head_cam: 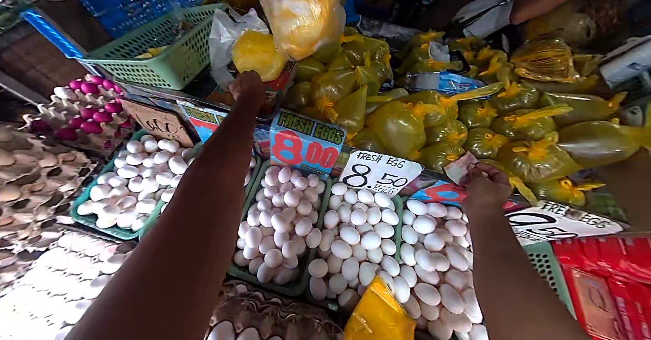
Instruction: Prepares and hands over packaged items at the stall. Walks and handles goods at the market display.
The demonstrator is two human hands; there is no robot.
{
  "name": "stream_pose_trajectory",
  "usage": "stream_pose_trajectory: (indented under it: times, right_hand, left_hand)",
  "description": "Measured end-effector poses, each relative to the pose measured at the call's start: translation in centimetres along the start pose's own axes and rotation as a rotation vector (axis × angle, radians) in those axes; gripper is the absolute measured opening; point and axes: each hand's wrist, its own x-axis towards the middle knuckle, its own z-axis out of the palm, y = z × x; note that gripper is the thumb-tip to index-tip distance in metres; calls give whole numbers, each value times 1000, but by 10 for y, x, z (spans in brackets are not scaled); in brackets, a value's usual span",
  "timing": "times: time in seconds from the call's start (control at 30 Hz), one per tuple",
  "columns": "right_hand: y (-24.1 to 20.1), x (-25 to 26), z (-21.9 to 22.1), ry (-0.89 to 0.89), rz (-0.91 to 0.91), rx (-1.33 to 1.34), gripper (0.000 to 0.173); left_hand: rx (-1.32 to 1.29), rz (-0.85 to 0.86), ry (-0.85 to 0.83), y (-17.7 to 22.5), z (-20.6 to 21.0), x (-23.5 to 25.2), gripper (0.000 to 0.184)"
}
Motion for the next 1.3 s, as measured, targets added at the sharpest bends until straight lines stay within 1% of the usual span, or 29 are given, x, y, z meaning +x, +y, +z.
stream_pose_trajectory:
  times: [0.13,0.2,0.3,0.37,0.43,0.5,0.57,0.63,0.67,0.73,0.77,0.83,0.93,1.0,1.07,1.17,1.3]
  right_hand:
    - [1,-1,0,-9,-19,18,20]
    - [1,-2,0,0,-8,22,21]
    - [-1,-2,-1,16,-1,20,20]
    - [-1,-3,-1,24,8,9,20]
    - [-1,-2,-1,26,26,5,21]
    - [-1,-1,-2,24,44,8,21]
    - [-2,-3,-3,-3,60,24,22]
    - [-3,-5,-3,-14,49,-18,25]
    - [-3,-4,-3,-3,45,-57,26]
    - [-3,1,-5,9,49,-92,25]
    - [-6,3,-6,8,57,-95,24]
    - [-9,6,-9,-21,82,-59,23]
    - [-21,11,-24,-138,202,32,24]
    - [-34,17,-36,-164,219,35,23]
    - [-52,25,-48,-158,191,1,22]
    - [-86,43,-63,-148,127,-25,23]
    - [-143,85,-76,-42,44,26,25]
  left_hand:
    - [103,61,-15,-1,-8,-2,45]
    - [125,74,-8,0,-11,-4,41]
    - [-7,104,11,-6,-19,-13,43]
    - [-60,193,80,-10,-22,-33,45]
    - [-121,344,166,-12,-21,-64,46]
    - [-190,516,210,-15,-15,-109,45]
    - [-234,719,179,-19,-4,-156,39]
    - [-234,956,117,-19,18,-186,31]
    - [-214,1070,97,-16,30,-198,32]
    - [-112,1223,35,1,43,-218,35]
    - [-53,1255,-4,13,45,-224,37]
    - [39,1232,-98,39,47,-230,38]
    - [138,1105,-242,73,57,-235,34]
    - [164,1033,-289,86,67,-241,30]
    - [151,997,-312,90,73,-247,30]
    - [105,996,-323,85,78,-247,31]
    - [74,1014,-365,81,81,-242,30]
